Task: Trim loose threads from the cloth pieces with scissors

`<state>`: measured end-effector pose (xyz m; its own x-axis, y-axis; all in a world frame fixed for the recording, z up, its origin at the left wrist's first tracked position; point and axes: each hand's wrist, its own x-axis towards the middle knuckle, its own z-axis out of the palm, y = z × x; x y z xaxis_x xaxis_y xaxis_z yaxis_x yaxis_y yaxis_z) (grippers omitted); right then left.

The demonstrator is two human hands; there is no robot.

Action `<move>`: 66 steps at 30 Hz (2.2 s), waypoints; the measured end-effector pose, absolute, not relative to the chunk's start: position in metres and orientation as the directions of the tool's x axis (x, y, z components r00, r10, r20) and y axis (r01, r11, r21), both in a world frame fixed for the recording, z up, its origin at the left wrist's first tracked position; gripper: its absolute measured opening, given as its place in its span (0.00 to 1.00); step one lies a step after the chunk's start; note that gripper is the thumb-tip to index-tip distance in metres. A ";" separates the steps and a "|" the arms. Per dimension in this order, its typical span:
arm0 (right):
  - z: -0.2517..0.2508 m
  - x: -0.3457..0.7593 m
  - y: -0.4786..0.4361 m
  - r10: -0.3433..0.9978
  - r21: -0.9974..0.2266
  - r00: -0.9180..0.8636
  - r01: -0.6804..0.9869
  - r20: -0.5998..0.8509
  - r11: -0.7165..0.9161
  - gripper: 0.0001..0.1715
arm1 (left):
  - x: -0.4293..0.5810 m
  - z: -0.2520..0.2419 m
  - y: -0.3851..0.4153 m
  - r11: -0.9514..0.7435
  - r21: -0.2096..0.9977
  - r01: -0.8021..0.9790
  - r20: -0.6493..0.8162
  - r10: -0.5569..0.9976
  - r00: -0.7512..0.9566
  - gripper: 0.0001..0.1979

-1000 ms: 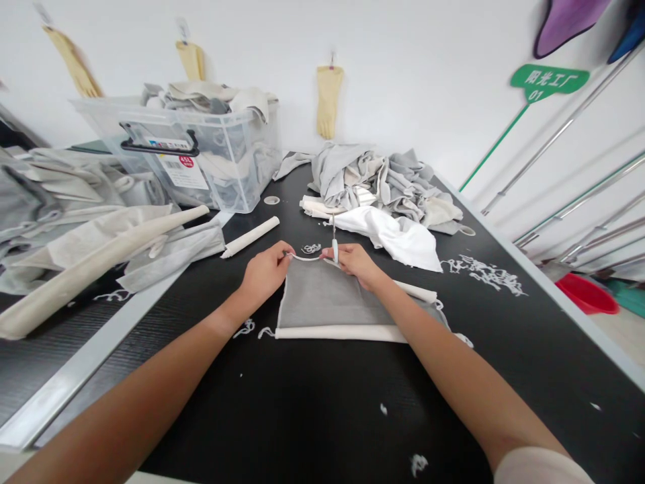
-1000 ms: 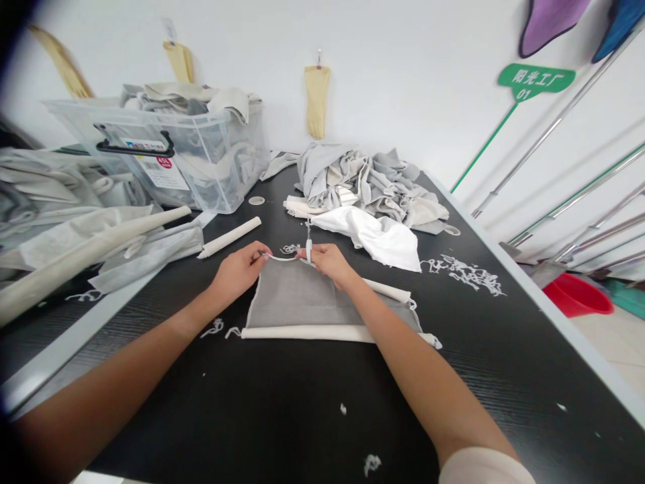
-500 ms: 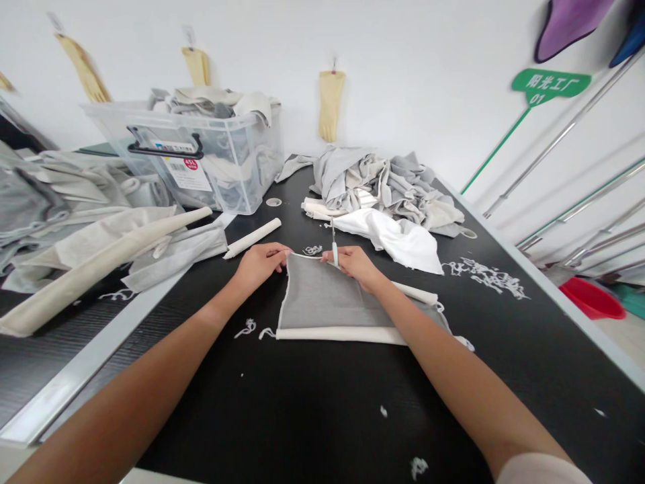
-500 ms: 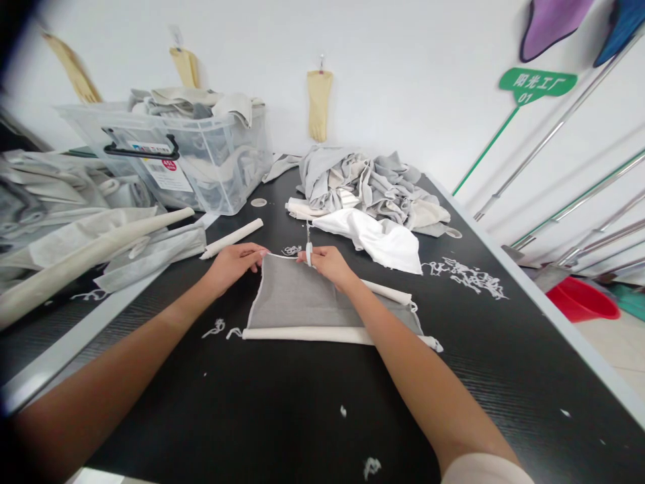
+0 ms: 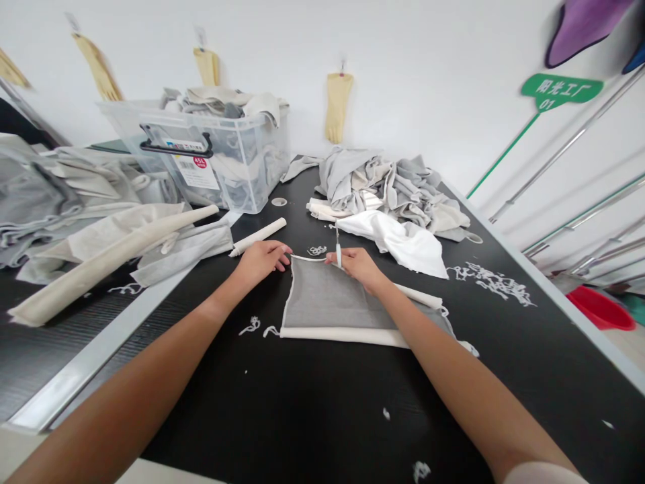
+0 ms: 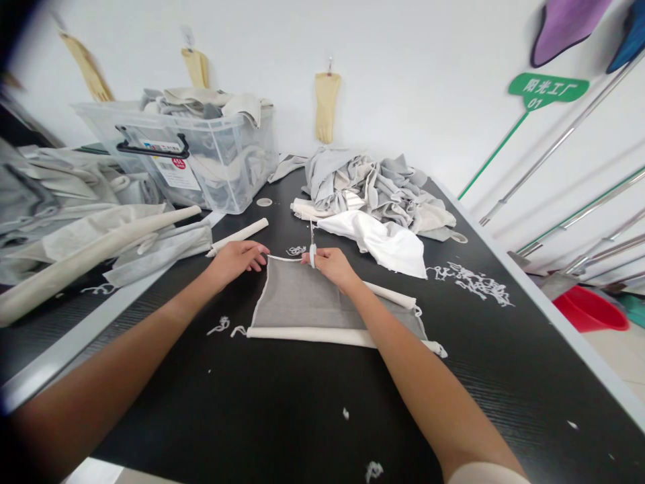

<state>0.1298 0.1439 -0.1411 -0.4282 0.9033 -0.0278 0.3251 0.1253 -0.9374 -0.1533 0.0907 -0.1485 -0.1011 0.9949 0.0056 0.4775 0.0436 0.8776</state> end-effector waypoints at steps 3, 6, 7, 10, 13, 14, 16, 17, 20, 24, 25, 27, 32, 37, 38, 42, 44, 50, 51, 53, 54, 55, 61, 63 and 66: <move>-0.140 0.130 0.144 0.899 -0.939 -0.437 0.322 -0.034 0.121 0.34 | -0.153 -0.142 0.086 0.028 0.790 0.612 0.085 0.984 -0.156 0.18; -0.140 0.130 0.144 0.900 -0.938 -0.433 0.326 -0.039 0.116 0.35 | -0.153 -0.136 0.080 0.041 0.682 0.731 0.182 0.958 -0.223 0.17; -0.140 0.130 0.144 0.900 -0.938 -0.433 0.328 -0.040 0.116 0.35 | -0.155 -0.134 0.079 0.059 0.632 0.772 0.220 0.942 -0.252 0.17; -0.141 0.129 0.144 0.899 -0.936 -0.436 0.330 -0.035 0.124 0.35 | -0.160 -0.132 0.076 0.154 0.459 0.875 0.316 0.892 -0.323 0.14; -0.142 0.129 0.145 0.900 -0.934 -0.435 0.334 -0.030 0.130 0.35 | -0.167 -0.132 0.076 0.159 0.371 0.915 0.338 0.894 -0.293 0.11; -0.142 0.129 0.145 0.901 -0.933 -0.433 0.336 -0.030 0.130 0.34 | -0.168 -0.131 0.076 0.112 0.376 0.920 0.332 0.910 -0.247 0.11; -0.142 0.130 0.145 0.901 -0.932 -0.434 0.339 -0.032 0.130 0.34 | -0.167 -0.130 0.078 -0.029 0.436 0.899 0.301 0.947 -0.115 0.13; -0.142 0.130 0.145 0.900 -0.931 -0.434 0.341 -0.033 0.130 0.34 | -0.166 -0.129 0.078 -0.104 0.482 0.870 0.274 0.961 -0.037 0.13; -0.141 0.130 0.144 0.898 -0.928 -0.439 0.347 -0.033 0.135 0.34 | -0.159 -0.128 0.078 -0.238 0.606 0.759 0.179 0.970 0.162 0.18; -0.141 0.130 0.145 0.895 -0.926 -0.445 0.345 -0.020 0.150 0.35 | -0.153 -0.130 0.075 -0.287 0.640 0.713 0.089 0.949 0.303 0.23; -0.142 0.130 0.145 0.895 -0.926 -0.446 0.345 -0.018 0.154 0.35 | -0.154 -0.131 0.075 -0.288 0.637 0.715 0.081 0.947 0.310 0.20; -0.143 0.130 0.145 0.895 -0.925 -0.446 0.346 -0.014 0.158 0.34 | -0.155 -0.134 0.076 -0.271 0.639 0.720 0.078 0.954 0.289 0.15; -0.143 0.130 0.145 0.893 -0.927 -0.450 0.338 -0.009 0.161 0.34 | -0.150 -0.139 0.081 -0.186 0.754 0.630 0.102 0.980 0.168 0.16; -0.142 0.130 0.144 0.893 -0.931 -0.450 0.332 -0.016 0.151 0.35 | -0.133 -0.130 0.075 -0.136 0.864 0.484 0.063 0.985 0.163 0.22; -0.142 0.130 0.144 0.894 -0.932 -0.447 0.331 -0.018 0.147 0.36 | -0.131 -0.128 0.073 -0.122 0.880 0.460 0.040 0.982 0.183 0.23; -0.142 0.130 0.144 0.891 -0.937 -0.453 0.323 -0.029 0.134 0.36 | -0.127 -0.118 0.065 -0.098 0.901 0.423 -0.036 0.954 0.298 0.21; -0.143 0.130 0.145 0.888 -0.941 -0.459 0.309 -0.024 0.135 0.35 | -0.128 -0.115 0.061 -0.122 0.891 0.438 -0.055 0.928 0.370 0.26; -0.145 0.130 0.146 0.890 -0.944 -0.455 0.303 -0.018 0.135 0.33 | -0.124 -0.118 0.053 -0.274 0.773 0.572 -0.017 0.892 0.451 0.38; -0.145 0.130 0.145 0.890 -0.944 -0.456 0.302 -0.020 0.134 0.33 | -0.123 -0.121 0.054 -0.270 0.772 0.575 -0.004 0.903 0.430 0.34; -0.144 0.130 0.145 0.889 -0.947 -0.458 0.296 -0.023 0.128 0.33 | -0.121 -0.127 0.058 -0.242 0.790 0.563 0.022 0.929 0.369 0.22; -0.144 0.130 0.145 0.889 -0.948 -0.458 0.294 -0.025 0.125 0.32 | -0.121 -0.131 0.060 -0.227 0.801 0.554 0.039 0.943 0.330 0.18; -0.144 0.130 0.145 0.889 -0.948 -0.456 0.294 -0.027 0.122 0.32 | -0.121 -0.133 0.062 -0.215 0.810 0.545 0.057 0.955 0.292 0.15; -0.143 0.129 0.145 0.891 -0.946 -0.454 0.301 -0.030 0.121 0.30 | -0.118 -0.135 0.065 -0.096 0.931 0.353 0.046 0.988 0.146 0.19; -0.143 0.129 0.145 0.892 -0.945 -0.451 0.304 -0.033 0.119 0.31 | -0.114 -0.133 0.063 -0.020 0.971 0.238 -0.001 0.996 0.084 0.20; -0.142 0.129 0.145 0.894 -0.944 -0.445 0.311 -0.040 0.113 0.32 | -0.108 -0.132 0.061 0.069 0.995 0.074 -0.070 0.997 0.014 0.21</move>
